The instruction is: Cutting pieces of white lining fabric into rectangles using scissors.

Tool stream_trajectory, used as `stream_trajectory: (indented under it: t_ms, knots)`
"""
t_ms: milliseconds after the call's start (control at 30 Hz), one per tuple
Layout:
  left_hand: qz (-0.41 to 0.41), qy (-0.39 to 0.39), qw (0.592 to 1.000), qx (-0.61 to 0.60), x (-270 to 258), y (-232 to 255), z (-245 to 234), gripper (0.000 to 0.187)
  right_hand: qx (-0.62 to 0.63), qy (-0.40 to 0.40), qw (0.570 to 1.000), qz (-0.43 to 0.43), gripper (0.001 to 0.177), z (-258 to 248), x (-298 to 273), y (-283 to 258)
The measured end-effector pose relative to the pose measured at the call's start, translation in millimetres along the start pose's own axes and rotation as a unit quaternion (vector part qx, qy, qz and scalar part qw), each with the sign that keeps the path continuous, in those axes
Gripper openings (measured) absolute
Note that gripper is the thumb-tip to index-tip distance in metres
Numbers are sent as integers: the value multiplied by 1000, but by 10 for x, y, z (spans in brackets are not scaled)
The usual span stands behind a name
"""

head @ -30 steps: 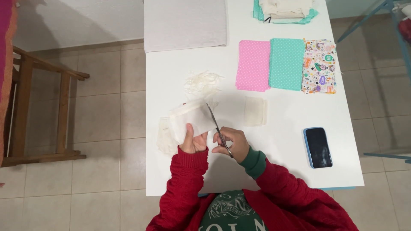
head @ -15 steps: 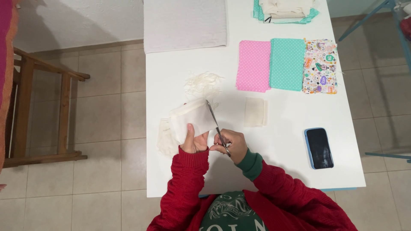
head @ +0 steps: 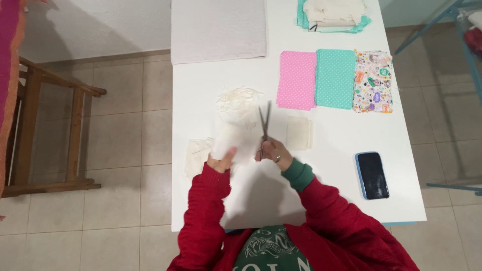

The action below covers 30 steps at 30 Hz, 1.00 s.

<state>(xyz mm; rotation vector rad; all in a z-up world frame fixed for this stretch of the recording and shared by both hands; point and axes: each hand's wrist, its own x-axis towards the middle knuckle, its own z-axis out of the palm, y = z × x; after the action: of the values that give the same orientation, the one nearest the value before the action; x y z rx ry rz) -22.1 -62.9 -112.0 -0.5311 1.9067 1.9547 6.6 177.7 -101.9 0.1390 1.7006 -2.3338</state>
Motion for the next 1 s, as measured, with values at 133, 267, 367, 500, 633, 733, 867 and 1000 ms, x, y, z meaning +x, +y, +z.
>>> stream_trajectory:
  t_ms: [133,267,367,500,633,733,867,1000]
  knots:
    - [39,-221,973,61,-280,309,-54,27,54,-33,996,-55,46,46,-31,-397]
    - [34,-335,941,27,-360,471,-7,10,8,-65,997,-35,42,70,-57,-485]
    - [39,-338,940,31,-380,570,-132,14,1,-2,998,-69,46,154,-137,-460]
    - [97,-311,944,-55,-7,68,-219,21,68,106,985,-119,45,442,-288,-475]
    - [96,-335,782,-517,-318,-196,236,77,59,193,966,-162,45,719,-411,-675]
    - [100,-249,845,-462,-368,-118,378,66,44,200,965,-165,44,681,-444,-685]
    - [15,-190,929,-318,-858,825,368,46,32,207,964,-163,41,634,-474,-729]
    - [33,-168,916,-363,-680,632,272,50,22,187,969,-159,37,363,-530,-509]
